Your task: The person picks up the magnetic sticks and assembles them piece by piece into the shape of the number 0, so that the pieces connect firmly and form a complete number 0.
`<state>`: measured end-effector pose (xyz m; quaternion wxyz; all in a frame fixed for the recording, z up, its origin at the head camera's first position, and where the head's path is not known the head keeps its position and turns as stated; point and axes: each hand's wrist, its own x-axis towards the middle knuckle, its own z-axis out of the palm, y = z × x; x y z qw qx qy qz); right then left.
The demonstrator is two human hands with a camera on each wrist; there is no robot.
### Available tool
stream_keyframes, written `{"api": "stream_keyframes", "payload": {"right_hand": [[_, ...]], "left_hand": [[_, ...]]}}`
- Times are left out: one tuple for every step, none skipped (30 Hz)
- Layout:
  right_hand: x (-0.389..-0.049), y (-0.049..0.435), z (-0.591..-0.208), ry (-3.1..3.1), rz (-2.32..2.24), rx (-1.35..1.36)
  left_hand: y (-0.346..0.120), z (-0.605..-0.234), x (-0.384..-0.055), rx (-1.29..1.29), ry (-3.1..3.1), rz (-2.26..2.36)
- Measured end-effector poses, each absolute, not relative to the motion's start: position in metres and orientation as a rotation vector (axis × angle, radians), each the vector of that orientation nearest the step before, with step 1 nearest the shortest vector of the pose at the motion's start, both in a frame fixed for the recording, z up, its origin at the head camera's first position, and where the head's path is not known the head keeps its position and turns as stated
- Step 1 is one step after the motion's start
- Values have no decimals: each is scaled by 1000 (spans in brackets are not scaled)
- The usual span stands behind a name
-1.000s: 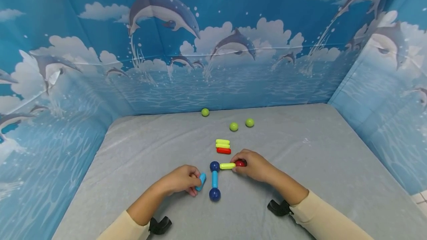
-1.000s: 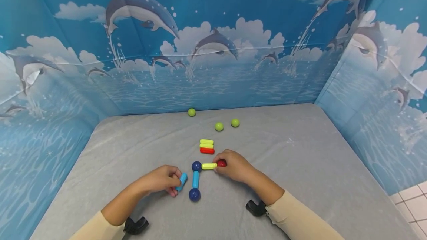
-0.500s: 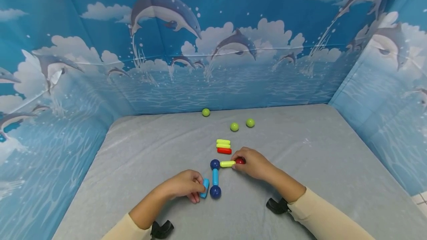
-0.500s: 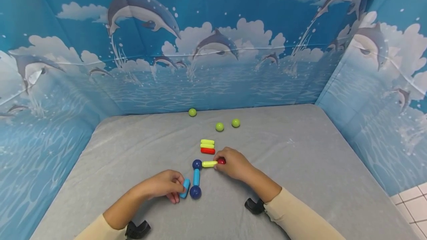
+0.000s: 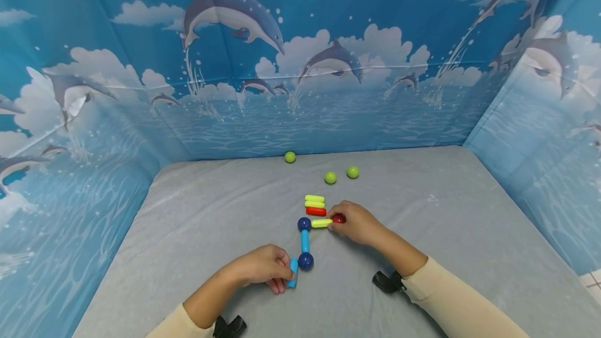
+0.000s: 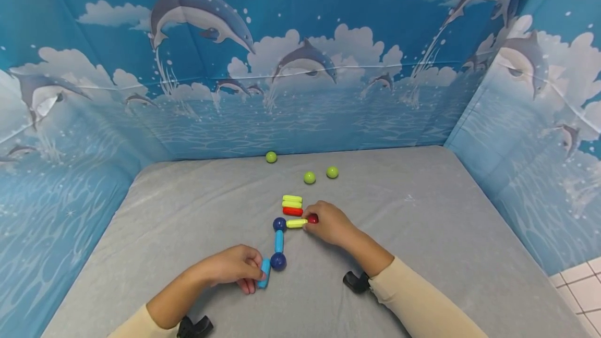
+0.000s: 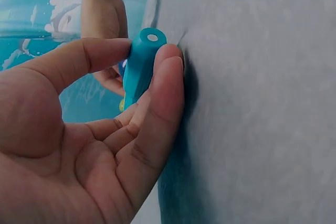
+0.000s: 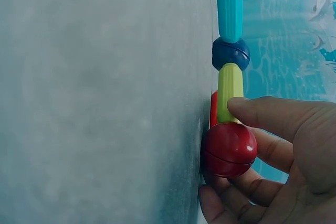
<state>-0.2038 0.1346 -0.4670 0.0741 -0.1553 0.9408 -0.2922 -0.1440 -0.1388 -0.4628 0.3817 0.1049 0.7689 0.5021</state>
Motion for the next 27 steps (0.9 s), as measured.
{"api": "stream_keyframes", "payload": {"right_hand": [[-204, 135, -467, 2825, -878, -474], [-204, 136, -467, 2826, -880, -482], [-205, 136, -468, 2828, -883, -488], [-205, 137, -468, 2829, -884, -496], [-205, 137, -468, 2831, -884, -499], [-206, 138, -469, 2833, -885, -507], [-206, 138, -469, 2834, -888, -507], [-206, 138, -469, 2833, -891, -509], [-206, 139, -469, 2833, -894, -510], [-206, 139, -469, 2832, -895, -513], [-206, 139, -469, 2831, -897, -514], [-206, 139, -469, 2830, -899, -515], [-207, 139, -469, 2828, -902, -514], [-207, 140, -469, 2827, -902, -513], [-207, 140, -469, 2825, -903, -514], [-207, 140, -469, 2824, -904, -516], [-207, 140, -469, 2822, -905, -518], [-208, 140, -469, 2822, -905, -520], [-208, 141, -469, 2822, -906, -520], [-208, 141, -470, 2821, -906, -522], [-208, 141, -470, 2821, -907, -526], [-208, 142, -470, 2821, -906, -528], [-208, 142, -470, 2822, -905, -527], [-209, 142, -470, 2822, -904, -529], [-209, 143, -471, 2821, -903, -532], [-209, 143, -471, 2821, -904, -534], [-209, 143, -471, 2820, -905, -537]], "left_hand": [[-138, -463, -143, 270, 1953, 1285], [-137, -464, -141, 273, 1946, 1290], [-135, -464, -140, 277, 1936, 1296], [-134, -465, -139, 279, 1926, 1302], [-132, -465, -138, 279, 1916, 1308], [-131, -466, -138, 277, 1907, 1314], [-129, -466, -137, 279, 1900, 1319], [-128, -466, -136, 282, 1895, 1321], [-126, -466, -135, 283, 1888, 1324], [-125, -467, -134, 284, 1881, 1329], [-124, -467, -133, 283, 1873, 1333], [-123, -468, -132, 281, 1865, 1339], [-122, -468, -131, 280, 1860, 1342], [-122, -469, -130, 276, 1856, 1343], [-121, -470, -130, 270, 1852, 1349], [-120, -470, -129, 265, 1851, 1354], [-120, -471, -128, 260, 1851, 1360], [-119, -472, -128, 253, 1850, 1366], [-118, -472, -127, 247, 1848, 1374], [-117, -473, -127, 241, 1844, 1383], [-116, -473, -127, 236, 1840, 1393], [-114, -473, -127, 230, 1835, 1402], [-113, -474, -127, 226, 1828, 1410], [-112, -474, -126, 222, 1821, 1417], [-111, -474, -126, 218, 1815, 1423], [-110, -475, -126, 214, 1811, 1427], [-110, -475, -126, 212, 1808, 1431]]}}
